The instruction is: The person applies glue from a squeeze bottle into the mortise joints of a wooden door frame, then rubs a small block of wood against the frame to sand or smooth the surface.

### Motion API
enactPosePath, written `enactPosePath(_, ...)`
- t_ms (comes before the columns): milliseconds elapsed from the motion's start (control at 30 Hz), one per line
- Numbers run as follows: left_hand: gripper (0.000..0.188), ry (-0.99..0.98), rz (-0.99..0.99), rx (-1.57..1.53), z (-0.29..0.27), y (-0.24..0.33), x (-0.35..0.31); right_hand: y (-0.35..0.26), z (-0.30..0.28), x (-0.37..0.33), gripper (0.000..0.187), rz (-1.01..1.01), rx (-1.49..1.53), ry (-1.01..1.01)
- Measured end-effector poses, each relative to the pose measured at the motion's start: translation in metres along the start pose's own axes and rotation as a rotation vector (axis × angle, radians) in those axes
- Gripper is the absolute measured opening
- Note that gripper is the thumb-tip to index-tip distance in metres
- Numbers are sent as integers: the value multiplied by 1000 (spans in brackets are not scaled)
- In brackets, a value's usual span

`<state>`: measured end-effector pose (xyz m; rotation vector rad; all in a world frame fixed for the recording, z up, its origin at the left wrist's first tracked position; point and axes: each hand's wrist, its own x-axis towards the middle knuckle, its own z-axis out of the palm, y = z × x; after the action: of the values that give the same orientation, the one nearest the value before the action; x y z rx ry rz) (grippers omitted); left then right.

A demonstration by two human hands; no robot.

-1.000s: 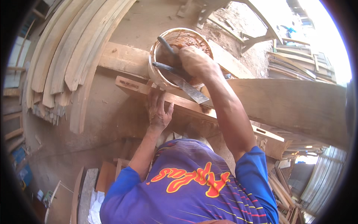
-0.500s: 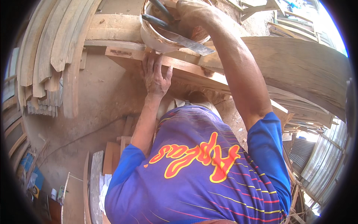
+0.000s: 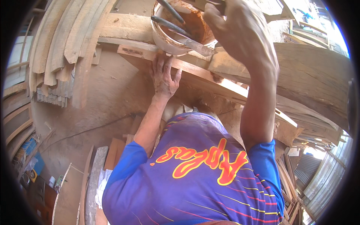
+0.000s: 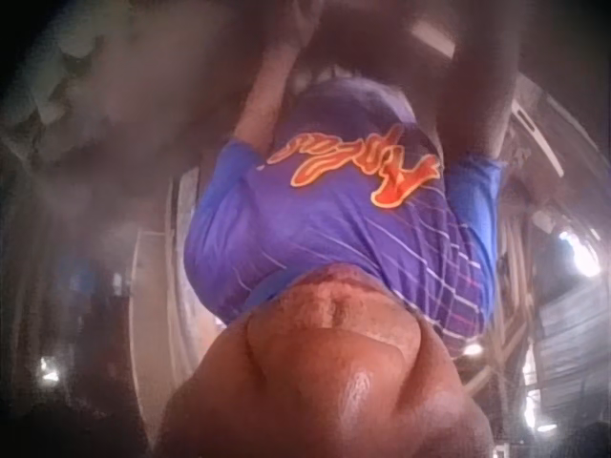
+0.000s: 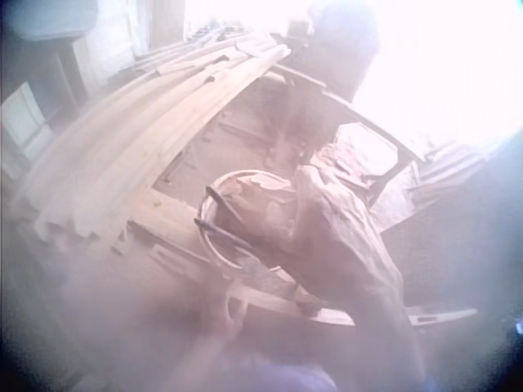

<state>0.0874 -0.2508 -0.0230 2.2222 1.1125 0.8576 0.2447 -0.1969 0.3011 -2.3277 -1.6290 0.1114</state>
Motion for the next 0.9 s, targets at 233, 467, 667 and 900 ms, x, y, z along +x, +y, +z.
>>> enactPosePath(233, 67, 78, 15, -104, -10, 24, -14, 41, -17, -128, 47, 60, 1104, -100)
enactPosePath(467, 56, -370, -41, -1447, -29, 234, -39, 162, 0, -304, 41, 541, 2004, -73)
enactPosePath(667, 42, -772, -161, -1424, 35, 323, -100, 239, -12, -448, 40, 528, 1356, 161)
enactPosePath(900, 42, -1159, -164, -1166, 75, 423, -174, 286, -44, -562, 44, 665, 924, 447)
